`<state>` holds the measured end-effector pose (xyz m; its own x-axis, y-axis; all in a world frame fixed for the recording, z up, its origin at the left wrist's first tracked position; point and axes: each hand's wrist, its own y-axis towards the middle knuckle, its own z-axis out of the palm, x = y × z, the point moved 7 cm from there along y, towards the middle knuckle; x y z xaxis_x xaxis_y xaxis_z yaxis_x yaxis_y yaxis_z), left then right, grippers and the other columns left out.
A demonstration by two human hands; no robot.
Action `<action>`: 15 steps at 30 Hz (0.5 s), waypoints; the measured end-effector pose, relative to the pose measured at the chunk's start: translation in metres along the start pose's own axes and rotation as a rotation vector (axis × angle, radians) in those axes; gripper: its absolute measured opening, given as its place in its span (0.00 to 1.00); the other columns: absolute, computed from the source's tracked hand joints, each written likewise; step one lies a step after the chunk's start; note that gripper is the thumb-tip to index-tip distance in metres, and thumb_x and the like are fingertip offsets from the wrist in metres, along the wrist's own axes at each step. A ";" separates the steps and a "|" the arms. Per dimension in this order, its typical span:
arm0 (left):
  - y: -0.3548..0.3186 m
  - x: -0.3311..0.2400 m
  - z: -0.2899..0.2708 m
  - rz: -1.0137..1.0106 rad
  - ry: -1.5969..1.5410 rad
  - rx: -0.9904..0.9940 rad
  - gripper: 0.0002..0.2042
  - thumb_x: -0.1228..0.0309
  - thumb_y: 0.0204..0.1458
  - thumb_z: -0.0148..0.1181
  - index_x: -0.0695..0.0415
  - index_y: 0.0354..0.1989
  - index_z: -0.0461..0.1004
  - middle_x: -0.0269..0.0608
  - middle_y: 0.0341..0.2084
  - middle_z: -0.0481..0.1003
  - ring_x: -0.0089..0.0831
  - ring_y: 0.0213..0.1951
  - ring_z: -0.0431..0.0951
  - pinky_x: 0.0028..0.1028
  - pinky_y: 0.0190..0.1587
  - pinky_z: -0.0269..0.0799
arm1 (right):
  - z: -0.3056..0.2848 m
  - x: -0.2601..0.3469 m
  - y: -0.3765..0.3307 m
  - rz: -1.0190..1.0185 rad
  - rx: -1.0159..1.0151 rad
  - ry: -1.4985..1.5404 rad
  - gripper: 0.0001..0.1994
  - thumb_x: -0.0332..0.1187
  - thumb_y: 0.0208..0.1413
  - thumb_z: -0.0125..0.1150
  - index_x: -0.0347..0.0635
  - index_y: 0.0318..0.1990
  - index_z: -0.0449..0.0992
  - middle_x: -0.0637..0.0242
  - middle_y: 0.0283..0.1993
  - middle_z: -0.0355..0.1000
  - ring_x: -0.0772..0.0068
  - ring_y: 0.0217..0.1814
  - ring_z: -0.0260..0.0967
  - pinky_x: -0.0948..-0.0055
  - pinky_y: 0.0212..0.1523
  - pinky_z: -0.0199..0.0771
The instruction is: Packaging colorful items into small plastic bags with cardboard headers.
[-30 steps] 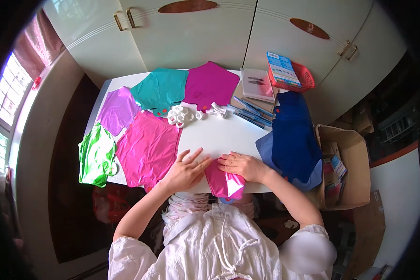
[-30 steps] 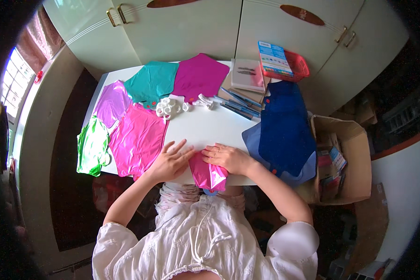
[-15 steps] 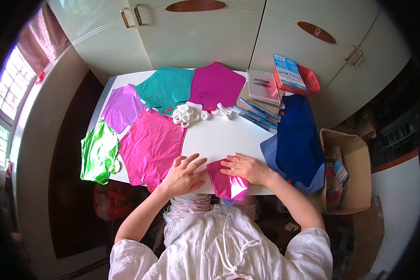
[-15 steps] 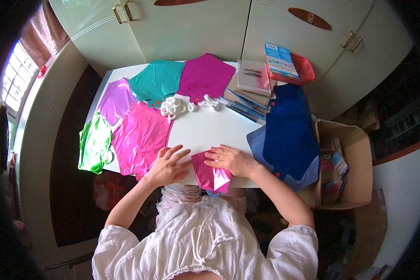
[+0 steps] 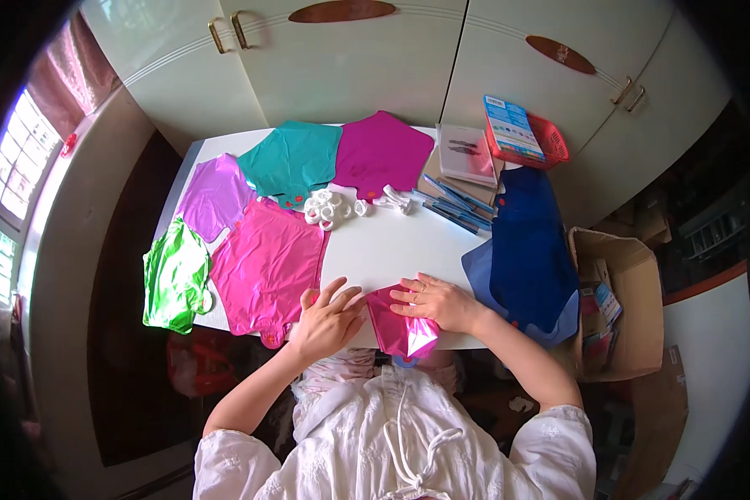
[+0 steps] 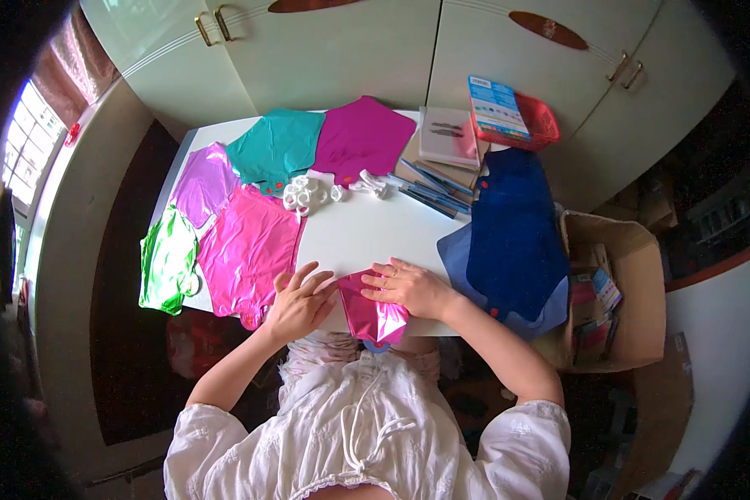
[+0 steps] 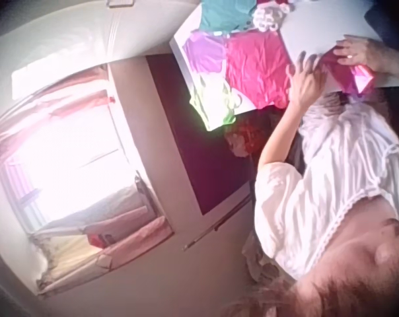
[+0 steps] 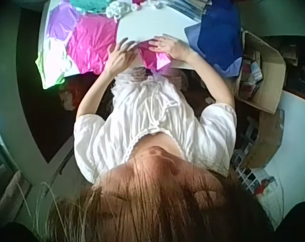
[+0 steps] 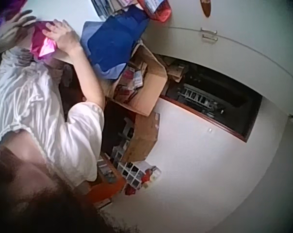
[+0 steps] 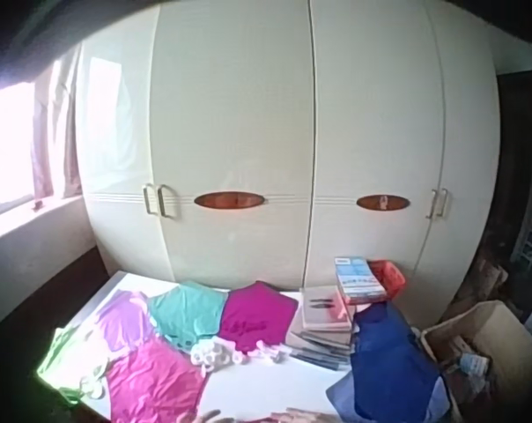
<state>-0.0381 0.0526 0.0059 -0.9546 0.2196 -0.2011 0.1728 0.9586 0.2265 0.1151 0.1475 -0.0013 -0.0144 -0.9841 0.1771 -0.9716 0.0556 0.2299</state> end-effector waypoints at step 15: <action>0.001 -0.027 0.003 0.123 0.152 0.062 0.31 0.44 0.54 0.48 0.55 0.59 0.67 0.34 0.58 0.67 0.28 0.62 0.59 0.43 0.54 0.59 | 0.000 0.002 0.000 0.023 -0.009 -0.006 0.19 0.34 0.55 0.48 0.59 0.54 0.74 0.72 0.62 0.66 0.65 0.65 0.61 0.54 0.65 0.60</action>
<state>-0.0117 0.0487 0.0084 -0.9501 0.3107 -0.0286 0.3008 0.9365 0.1804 0.1153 0.1456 -0.0005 -0.0379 -0.9835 0.1770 -0.9688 0.0796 0.2346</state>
